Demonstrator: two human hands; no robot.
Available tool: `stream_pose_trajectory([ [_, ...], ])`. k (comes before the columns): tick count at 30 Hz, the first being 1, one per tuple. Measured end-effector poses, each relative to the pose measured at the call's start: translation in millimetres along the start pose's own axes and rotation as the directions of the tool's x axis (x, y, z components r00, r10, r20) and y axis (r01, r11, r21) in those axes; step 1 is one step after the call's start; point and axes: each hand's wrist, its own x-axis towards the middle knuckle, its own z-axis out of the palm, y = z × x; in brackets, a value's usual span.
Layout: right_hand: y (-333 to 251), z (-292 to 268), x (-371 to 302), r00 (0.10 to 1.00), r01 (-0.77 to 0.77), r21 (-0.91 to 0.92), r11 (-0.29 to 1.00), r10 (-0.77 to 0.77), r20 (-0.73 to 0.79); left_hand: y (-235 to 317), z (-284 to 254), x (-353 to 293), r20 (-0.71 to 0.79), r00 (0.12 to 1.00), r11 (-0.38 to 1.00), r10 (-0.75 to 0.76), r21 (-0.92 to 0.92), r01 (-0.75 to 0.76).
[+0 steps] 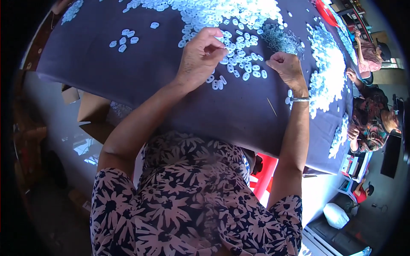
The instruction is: The person assembles plastic toggles by inserting pins into plastic components by hand and placing the finished pieces on the table.
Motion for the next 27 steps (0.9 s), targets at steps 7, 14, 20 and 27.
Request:
stream_pose_trajectory([
  [7,-5.9,0.0,-5.9,0.999,0.029,0.010,1.000,-0.029,-0.037,4.6,-4.6,-1.8,0.017,1.000,1.000,0.006,0.010,-0.006],
  [14,-4.8,14.0,2.7,0.964,0.235,0.179,0.955,-0.206,-0.166,3.2,-6.2,-1.9,0.049,0.999,1.000,0.011,-0.017,-0.010],
  [20,-19.7,26.2,4.0,0.961,0.263,0.111,0.958,-0.250,-0.116,7.2,-4.0,-1.7,0.035,0.999,1.000,-0.016,0.014,0.015],
  [27,-30.0,30.6,3.2,0.933,0.340,0.036,0.940,-0.333,-0.134,5.1,-3.9,-1.5,0.051,0.998,0.999,0.027,0.036,-0.029],
])
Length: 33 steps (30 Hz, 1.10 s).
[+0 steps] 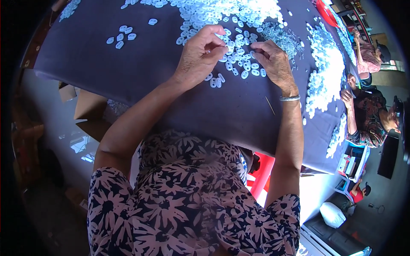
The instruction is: The person assembles plastic toggles by inserting pins into plastic components by hand and placing the finished pieces on the table.
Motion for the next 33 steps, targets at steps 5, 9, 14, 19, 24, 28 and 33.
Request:
stream_pose_trajectory([
  [5,-3.9,0.8,-1.4,0.999,0.013,-0.031,0.999,-0.011,0.037,-0.9,-0.2,-0.2,0.001,1.000,1.000,0.003,0.004,-0.003],
  [9,-4.6,4.3,-5.7,0.996,0.084,-0.072,0.994,-0.083,0.011,-1.1,0.7,-0.8,0.000,1.000,1.000,0.004,-0.005,-0.004],
  [14,-12.6,6.7,-6.6,0.995,0.094,-0.100,0.991,-0.096,-0.015,-2.1,1.0,-1.0,-0.009,1.000,0.999,-0.008,-0.040,0.008],
  [19,-4.4,17.5,-7.3,0.979,-0.091,0.244,0.965,0.131,-0.155,-1.9,2.8,0.8,0.001,1.000,1.000,0.028,-0.011,-0.028],
  [24,-28.2,10.4,0.8,0.978,-0.118,0.705,0.700,0.203,-0.038,-1.5,1.4,-0.3,0.008,1.000,0.999,0.025,-0.028,-0.025],
  [28,-41.4,6.8,9.4,0.982,-0.150,0.703,0.695,0.184,0.027,6.2,2.4,-1.2,0.038,0.998,0.998,-0.047,-0.047,0.049],
  [33,-51.3,17.1,17.9,0.976,-0.140,0.745,0.652,0.219,-0.008,-1.6,2.5,-3.4,0.059,0.998,0.998,0.007,-0.062,-0.003],
])
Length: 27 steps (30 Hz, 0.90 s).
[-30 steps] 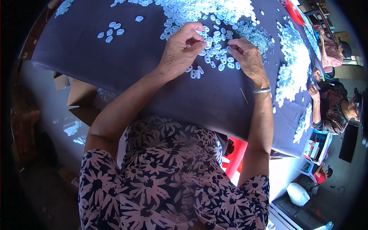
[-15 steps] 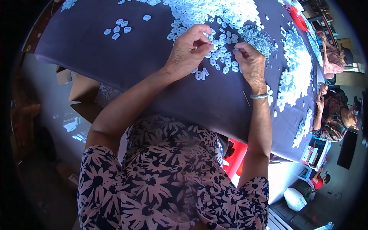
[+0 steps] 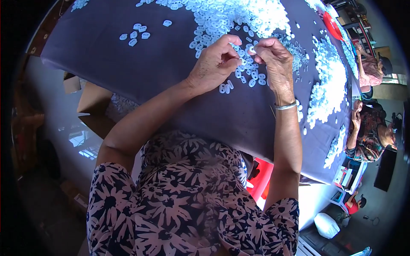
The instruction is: The person assembles plastic toggles by inserting pins into plastic components by hand and placing the finished pieces on the table.
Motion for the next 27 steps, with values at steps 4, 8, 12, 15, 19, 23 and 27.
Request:
stream_pose_trajectory([
  [4,8.5,4.3,-4.2,0.999,0.046,0.039,0.998,-0.046,-0.005,-0.2,0.1,1.7,0.042,0.999,1.000,-0.012,0.022,0.011],
  [8,13.1,5.3,-8.5,0.997,0.077,0.022,0.997,-0.077,0.026,2.5,-0.5,0.2,0.022,0.999,0.998,-0.034,0.055,0.033],
  [12,14.0,5.9,-10.0,0.998,0.055,0.018,0.998,-0.055,0.016,-0.1,-2.7,0.5,0.039,0.999,0.996,-0.029,0.081,0.026],
  [15,15.8,4.3,-11.6,0.995,0.101,-0.049,0.994,-0.099,0.032,3.2,-3.5,1.1,0.061,0.996,0.994,-0.058,0.100,0.052],
  [19,15.6,9.6,-12.3,0.994,0.112,-0.063,0.992,-0.111,0.013,2.4,-3.1,0.0,0.030,0.999,0.997,-0.042,0.067,0.040],
  [23,14.4,11.0,-13.7,0.992,0.128,-0.122,0.984,-0.128,0.010,-5.0,-4.0,1.3,0.038,0.999,0.996,0.013,0.092,-0.016],
  [27,13.3,12.1,-15.0,0.989,0.150,-0.097,0.984,-0.148,0.021,-2.1,-3.2,1.1,0.016,1.000,0.998,-0.015,0.064,0.014],
])
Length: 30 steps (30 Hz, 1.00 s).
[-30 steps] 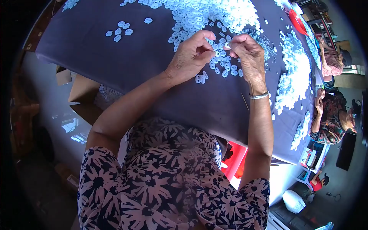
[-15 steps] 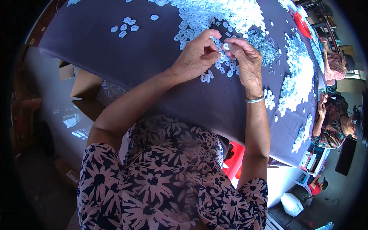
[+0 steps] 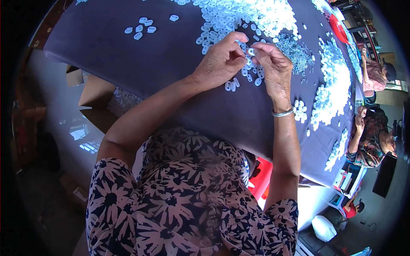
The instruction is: The person assembles plastic toggles by inserting pins into plastic components by hand and placing the finished pieces on the table.
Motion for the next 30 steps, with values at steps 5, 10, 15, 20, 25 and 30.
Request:
stream_pose_trajectory([
  [5,-0.7,-0.9,0.0,1.000,-0.017,-0.009,1.000,0.017,0.002,0.5,-0.1,-0.6,0.020,0.998,0.998,-0.056,0.001,0.056],
  [10,0.8,-0.6,-0.3,0.999,-0.032,-0.004,0.999,0.032,0.027,-2.2,0.8,-0.2,-0.003,0.999,0.999,0.038,0.027,-0.038],
  [15,2.1,2.9,-1.6,0.999,-0.012,-0.073,0.997,0.015,0.038,5.9,-2.3,-1.2,0.023,0.999,0.999,-0.037,0.040,0.036],
  [20,4.5,10.1,-3.4,0.999,0.021,0.025,0.999,-0.022,0.038,5.9,-3.8,-1.3,0.011,1.000,0.999,-0.029,0.014,0.029],
  [25,8.5,5.9,-4.6,0.995,0.070,-0.004,0.998,-0.069,0.071,4.1,-3.9,-1.9,-0.033,0.999,0.999,-0.022,-0.027,0.021],
  [30,2.6,1.6,-4.9,0.984,0.060,-0.126,0.990,-0.038,0.172,4.3,-4.1,0.9,-0.011,0.996,0.984,-0.091,-0.154,0.088],
])
